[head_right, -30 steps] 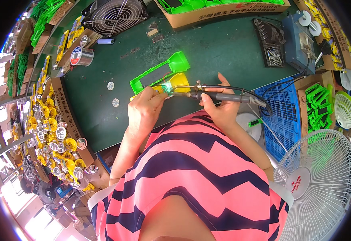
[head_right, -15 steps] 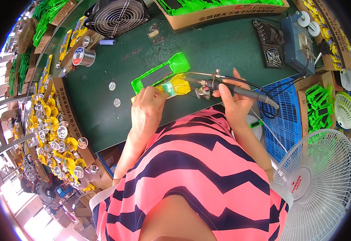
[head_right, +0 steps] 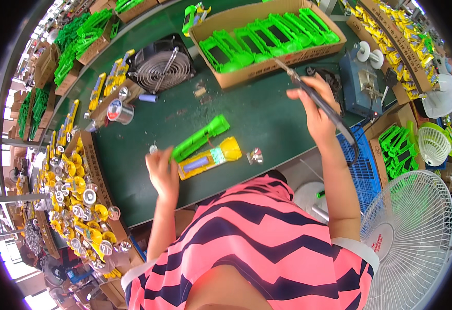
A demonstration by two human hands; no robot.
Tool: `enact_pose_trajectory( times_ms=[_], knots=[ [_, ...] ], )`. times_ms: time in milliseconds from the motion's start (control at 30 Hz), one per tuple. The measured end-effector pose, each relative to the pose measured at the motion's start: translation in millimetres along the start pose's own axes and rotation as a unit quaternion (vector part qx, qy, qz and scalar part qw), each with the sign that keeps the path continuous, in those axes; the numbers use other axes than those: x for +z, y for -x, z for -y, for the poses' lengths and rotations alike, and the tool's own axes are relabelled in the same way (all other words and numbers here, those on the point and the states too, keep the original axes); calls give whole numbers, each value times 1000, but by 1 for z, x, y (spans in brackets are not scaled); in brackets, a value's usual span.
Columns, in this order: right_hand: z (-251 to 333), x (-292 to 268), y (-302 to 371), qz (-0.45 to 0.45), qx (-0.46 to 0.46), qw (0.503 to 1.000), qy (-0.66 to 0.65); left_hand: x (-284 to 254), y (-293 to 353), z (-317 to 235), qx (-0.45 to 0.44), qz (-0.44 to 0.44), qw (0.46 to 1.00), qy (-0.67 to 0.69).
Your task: The person solders internal electronic components into flashlight housings with a soldering iron and solder wire.
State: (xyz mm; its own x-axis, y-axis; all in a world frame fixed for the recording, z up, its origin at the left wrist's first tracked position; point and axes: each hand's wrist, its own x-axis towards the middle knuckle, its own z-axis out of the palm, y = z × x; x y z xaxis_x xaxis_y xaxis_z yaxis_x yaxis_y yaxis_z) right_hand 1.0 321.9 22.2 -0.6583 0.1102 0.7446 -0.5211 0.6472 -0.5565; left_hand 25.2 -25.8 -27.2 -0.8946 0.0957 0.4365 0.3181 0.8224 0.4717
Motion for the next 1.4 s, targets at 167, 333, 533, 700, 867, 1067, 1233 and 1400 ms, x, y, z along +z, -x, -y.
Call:
enact_pose_trajectory(
  times_ms=[167, 333, 533, 700, 867, 1067, 1233, 1400],
  knots=[
    [-37, 31, -71, 116, 44, 992, 18, 8, 36, -2, 60, 53, 986, 147],
    [-90, 88, -103, 244, 82, 962, 88, -23, -4, -4, 124, 59, 982, 133],
    [-81, 99, -120, 324, 42, 922, 210, -107, -177, 45, 28, 21, 999, -31],
    [-80, 113, -116, 303, 11, 925, 230, -57, -320, 167, -135, -45, 980, -140],
    [-70, 111, -118, 372, 65, 896, 235, 26, -364, 272, -263, -119, 946, -146],
    [-76, 110, -112, 335, 5, 912, 238, 35, -374, 246, -247, 98, 922, -281],
    [-70, 115, -117, 377, 32, 898, 226, 46, -375, 212, -138, 188, 885, -403],
    [-71, 111, -113, 372, 52, 906, 195, 68, -371, 227, -185, 89, 939, -276]
  ],
)
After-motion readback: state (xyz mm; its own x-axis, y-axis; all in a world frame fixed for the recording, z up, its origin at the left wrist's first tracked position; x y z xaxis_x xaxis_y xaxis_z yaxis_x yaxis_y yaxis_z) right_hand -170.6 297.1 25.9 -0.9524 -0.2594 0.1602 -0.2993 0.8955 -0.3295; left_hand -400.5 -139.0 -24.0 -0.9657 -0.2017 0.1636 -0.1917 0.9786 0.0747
